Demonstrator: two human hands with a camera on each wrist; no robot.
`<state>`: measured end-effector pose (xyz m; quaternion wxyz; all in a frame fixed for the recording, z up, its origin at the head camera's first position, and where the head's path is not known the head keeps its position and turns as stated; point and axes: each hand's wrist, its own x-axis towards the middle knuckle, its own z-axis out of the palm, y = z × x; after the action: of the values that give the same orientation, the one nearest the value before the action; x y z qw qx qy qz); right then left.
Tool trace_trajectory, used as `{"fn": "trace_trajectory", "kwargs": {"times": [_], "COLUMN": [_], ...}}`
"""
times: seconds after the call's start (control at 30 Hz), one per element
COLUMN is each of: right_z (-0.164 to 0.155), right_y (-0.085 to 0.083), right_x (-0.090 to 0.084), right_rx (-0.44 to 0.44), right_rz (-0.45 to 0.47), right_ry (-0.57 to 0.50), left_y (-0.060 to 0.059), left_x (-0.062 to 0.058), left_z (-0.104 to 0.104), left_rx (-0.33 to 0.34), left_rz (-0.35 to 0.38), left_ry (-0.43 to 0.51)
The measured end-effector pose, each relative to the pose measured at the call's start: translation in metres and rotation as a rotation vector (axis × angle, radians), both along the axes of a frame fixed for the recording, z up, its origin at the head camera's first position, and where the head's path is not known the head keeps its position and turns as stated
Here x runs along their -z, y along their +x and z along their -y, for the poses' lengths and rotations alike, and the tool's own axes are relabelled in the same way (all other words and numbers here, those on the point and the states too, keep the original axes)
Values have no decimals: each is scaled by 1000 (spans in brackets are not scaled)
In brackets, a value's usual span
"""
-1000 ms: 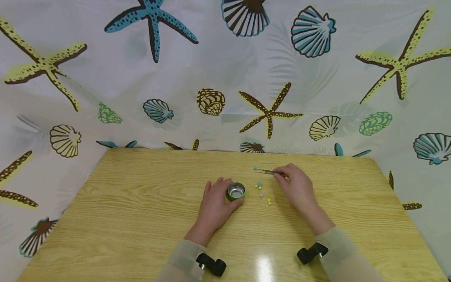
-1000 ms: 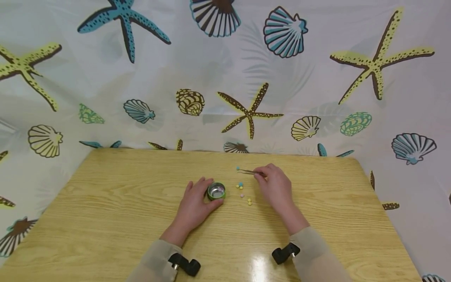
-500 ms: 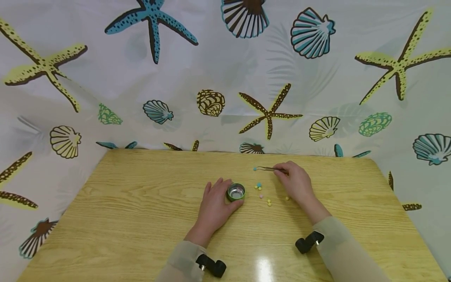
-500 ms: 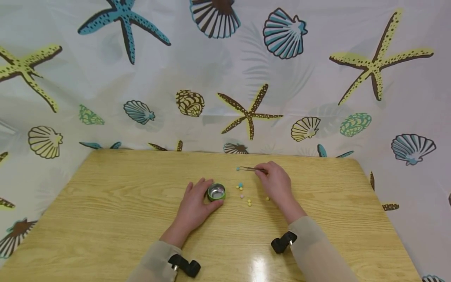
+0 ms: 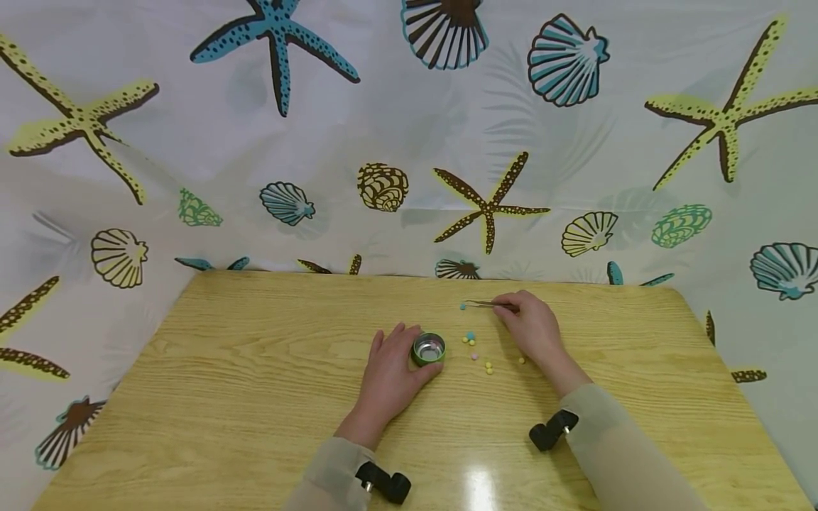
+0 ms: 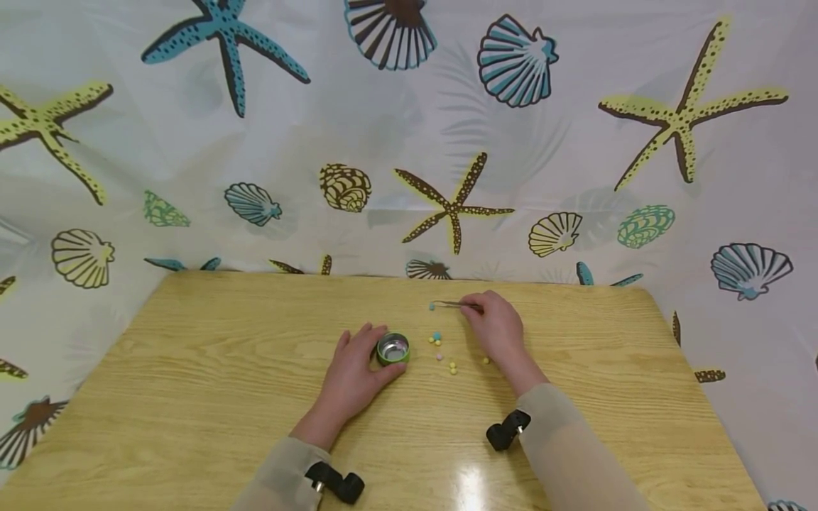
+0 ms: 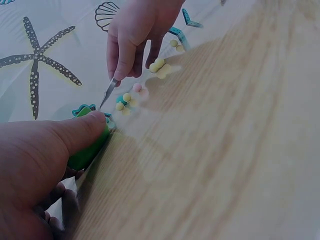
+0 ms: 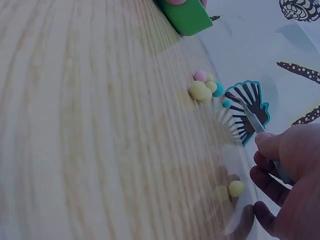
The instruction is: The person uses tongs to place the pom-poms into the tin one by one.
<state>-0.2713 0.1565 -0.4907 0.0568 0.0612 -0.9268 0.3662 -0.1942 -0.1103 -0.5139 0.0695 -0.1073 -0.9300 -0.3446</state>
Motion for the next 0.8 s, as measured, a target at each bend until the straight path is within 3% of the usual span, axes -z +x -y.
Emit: {"fn": "trace_trajectory", "kwargs": {"times": [0.8], "right_z": [3], "right_y": [-3], "right_x": [5], "right_rx": [8], "right_rz": [-8], "right_ry": [44], "left_y": [0], "left_x": [0], "left_z": [-1], "left_rx": [-2], "left_rz": [-9], "left_ry": [-1]}}
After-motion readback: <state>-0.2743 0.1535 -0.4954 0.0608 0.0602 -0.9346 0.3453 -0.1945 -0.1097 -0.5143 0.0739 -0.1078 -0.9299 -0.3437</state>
